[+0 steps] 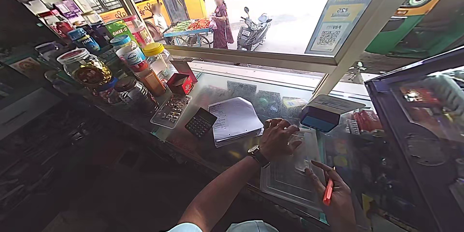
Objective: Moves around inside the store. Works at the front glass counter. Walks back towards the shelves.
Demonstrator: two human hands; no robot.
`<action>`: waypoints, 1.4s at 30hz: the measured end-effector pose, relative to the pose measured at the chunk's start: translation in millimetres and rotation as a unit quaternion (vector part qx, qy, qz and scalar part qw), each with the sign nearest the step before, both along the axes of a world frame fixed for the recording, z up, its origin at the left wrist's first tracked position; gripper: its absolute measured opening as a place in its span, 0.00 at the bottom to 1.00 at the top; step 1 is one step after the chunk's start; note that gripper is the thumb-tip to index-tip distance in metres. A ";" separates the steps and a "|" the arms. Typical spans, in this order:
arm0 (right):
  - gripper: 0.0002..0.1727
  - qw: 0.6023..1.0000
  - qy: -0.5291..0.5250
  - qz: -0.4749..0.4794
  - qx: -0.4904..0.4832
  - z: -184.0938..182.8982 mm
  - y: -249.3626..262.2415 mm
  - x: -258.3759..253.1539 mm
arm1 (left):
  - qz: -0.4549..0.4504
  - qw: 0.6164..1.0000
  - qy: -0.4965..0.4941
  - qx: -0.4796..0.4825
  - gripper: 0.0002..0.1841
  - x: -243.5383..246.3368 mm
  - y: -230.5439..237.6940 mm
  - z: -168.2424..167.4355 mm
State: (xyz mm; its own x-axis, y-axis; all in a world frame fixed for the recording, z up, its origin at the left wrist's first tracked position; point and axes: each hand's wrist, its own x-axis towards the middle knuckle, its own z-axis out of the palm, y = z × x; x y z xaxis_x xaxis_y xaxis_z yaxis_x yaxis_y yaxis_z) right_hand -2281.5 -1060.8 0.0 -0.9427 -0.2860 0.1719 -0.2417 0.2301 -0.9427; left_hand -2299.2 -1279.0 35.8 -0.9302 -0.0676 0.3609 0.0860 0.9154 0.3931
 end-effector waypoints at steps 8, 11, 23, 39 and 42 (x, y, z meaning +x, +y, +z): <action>0.23 1.000 -0.008 0.007 -0.007 1.3 0.1 0.1 | -0.002 0.999 -0.046 -0.021 0.21 -0.8 2.2 4.6; 0.23 1.000 -0.004 0.001 -0.014 -0.2 -0.2 1.2 | -0.005 0.999 -0.029 -0.021 0.19 0.3 2.8 1.5; 0.24 1.000 -0.009 -0.002 0.001 1.0 -0.4 0.9 | 0.003 1.000 -0.006 -0.018 0.22 1.4 1.3 2.1; 0.23 1.000 -0.008 -0.001 -0.010 -1.2 -0.8 1.1 | 0.025 0.999 -0.011 -0.022 0.20 1.6 2.4 2.1; 0.22 1.000 -0.013 0.000 -0.016 1.0 -0.9 1.8 | 0.024 0.999 -0.025 -0.031 0.23 0.3 4.0 2.5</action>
State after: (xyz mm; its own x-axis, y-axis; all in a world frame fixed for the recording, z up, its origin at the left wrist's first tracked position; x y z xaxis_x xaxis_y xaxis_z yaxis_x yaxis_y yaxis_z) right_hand -2279.7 -1061.7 1.0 -0.9473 -0.2799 0.1560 -0.2163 0.1991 -0.9558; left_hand -2298.9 -1275.0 38.3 -0.9436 -0.0909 0.3185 0.0234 0.9409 0.3379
